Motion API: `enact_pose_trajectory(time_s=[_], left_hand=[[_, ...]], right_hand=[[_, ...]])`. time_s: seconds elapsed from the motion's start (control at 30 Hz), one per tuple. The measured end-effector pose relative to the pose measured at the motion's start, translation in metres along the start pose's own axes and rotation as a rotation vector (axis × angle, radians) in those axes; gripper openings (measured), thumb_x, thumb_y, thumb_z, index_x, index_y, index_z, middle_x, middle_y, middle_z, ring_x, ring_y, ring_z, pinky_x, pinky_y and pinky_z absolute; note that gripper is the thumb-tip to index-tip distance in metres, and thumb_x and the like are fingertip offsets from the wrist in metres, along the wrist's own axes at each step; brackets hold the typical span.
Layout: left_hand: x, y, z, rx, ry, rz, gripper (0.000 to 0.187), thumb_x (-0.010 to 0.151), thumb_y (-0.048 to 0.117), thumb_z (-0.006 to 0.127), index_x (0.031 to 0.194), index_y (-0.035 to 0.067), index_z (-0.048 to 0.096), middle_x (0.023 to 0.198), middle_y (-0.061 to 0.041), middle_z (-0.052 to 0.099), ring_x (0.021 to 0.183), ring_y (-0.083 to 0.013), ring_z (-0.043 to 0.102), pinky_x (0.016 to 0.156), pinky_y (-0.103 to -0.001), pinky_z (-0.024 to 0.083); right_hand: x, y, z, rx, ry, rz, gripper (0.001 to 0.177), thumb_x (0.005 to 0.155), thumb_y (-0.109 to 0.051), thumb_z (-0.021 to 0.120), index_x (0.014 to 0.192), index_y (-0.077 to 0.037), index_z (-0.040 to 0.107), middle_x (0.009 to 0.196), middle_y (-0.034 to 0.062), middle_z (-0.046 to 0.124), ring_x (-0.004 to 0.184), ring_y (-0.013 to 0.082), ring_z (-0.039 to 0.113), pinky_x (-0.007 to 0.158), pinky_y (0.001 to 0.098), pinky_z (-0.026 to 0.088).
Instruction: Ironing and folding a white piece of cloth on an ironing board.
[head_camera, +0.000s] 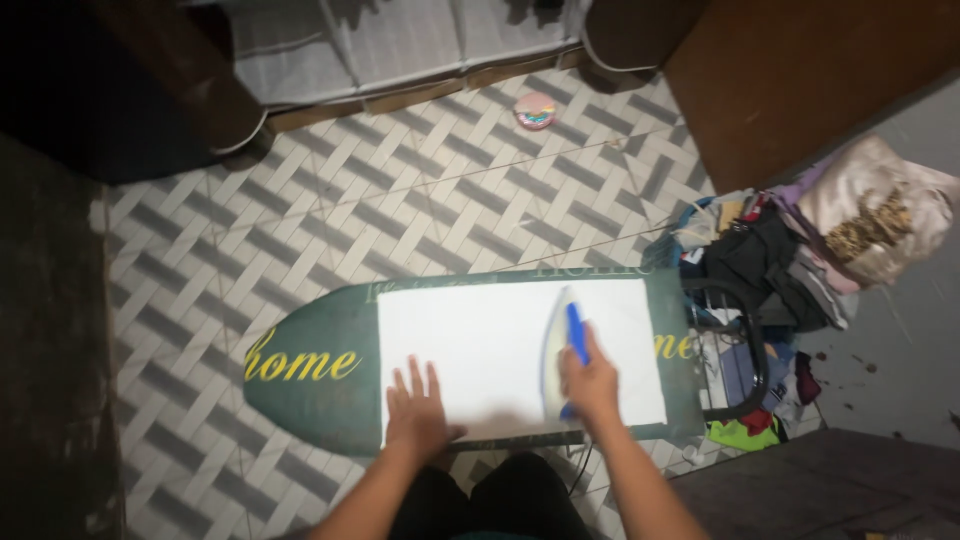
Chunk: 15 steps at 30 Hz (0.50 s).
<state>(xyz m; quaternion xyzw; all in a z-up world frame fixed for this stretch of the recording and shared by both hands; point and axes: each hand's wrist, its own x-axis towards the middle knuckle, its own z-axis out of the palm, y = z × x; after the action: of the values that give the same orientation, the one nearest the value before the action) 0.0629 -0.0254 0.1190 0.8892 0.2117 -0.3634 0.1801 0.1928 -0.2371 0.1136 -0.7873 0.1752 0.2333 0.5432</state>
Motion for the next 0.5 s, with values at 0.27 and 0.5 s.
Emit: enact_pose_trajectory(time_s=[0.27,0.5], left_hand=[[0.015,0.037,0.035,0.050,-0.006,0.096,0.104,0.088,0.021,0.073,0.163,0.019,0.002,0.171,-0.015,-0.012,0.156,-0.0479,-0.004,0.125,-0.056,0.016],[0.034,0.038,0.052,0.156,-0.053,0.067,0.101,0.091,0.008,0.063,0.165,0.016,-0.004,0.170,-0.020,-0.019,0.154,-0.0523,-0.007,0.124,-0.057,0.014]], right_hand=[[0.027,0.001,-0.046,-0.030,-0.017,-0.087,0.066,0.095,-0.019,0.059,0.157,-0.012,0.040,0.065,0.0041,0.060,0.048,0.0099,0.051,0.046,0.0293,0.045],[0.030,-0.004,-0.065,0.089,-0.003,-0.131,0.065,0.092,-0.015,0.059,0.154,-0.008,0.043,0.064,0.0020,0.059,0.045,0.0106,0.050,0.043,0.0306,0.045]])
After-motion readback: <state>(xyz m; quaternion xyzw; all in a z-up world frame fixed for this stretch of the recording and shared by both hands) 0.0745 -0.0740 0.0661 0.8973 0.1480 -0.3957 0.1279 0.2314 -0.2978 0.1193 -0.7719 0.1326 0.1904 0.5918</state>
